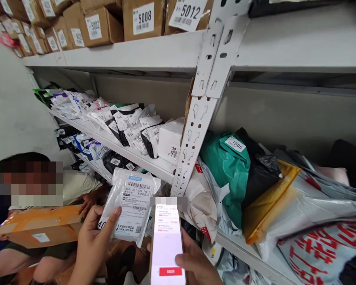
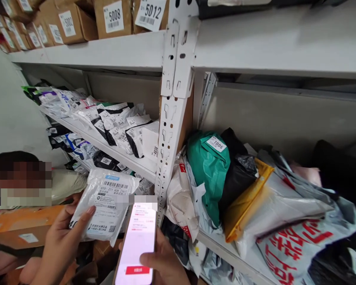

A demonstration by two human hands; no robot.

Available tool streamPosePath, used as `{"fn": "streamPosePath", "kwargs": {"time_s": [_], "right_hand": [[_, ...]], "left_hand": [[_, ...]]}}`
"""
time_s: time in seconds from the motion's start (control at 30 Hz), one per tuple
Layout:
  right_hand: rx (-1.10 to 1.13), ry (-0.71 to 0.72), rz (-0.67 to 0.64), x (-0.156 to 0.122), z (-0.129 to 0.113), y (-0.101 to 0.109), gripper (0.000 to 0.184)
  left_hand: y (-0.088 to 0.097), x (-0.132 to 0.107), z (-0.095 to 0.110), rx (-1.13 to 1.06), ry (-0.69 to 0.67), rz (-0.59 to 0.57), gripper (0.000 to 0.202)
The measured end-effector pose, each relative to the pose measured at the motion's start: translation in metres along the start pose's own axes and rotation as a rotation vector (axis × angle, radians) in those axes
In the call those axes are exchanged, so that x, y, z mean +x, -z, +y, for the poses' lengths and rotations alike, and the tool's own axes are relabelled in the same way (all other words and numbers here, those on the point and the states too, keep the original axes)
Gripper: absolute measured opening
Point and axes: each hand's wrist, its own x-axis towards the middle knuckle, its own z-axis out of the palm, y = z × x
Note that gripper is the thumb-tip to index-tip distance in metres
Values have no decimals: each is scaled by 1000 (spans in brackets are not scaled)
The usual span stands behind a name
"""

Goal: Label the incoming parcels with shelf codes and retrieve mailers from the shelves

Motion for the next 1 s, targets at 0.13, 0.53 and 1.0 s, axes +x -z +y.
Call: {"fn": "streamPosePath", "kwargs": {"time_s": [0.13, 0.53, 1.0], "right_hand": [[-71, -6, -63, 2, -4, -6, 96], [-59, 64, -14, 17, -1, -5, 102], [-13, 102, -45, 22, -1, 3, 98]], "left_hand": [[0, -1, 0, 34, 8, 28, 53], [0, 2, -7, 47, 81, 51, 55], [-11, 3, 3, 38, 109, 62, 56]]}}
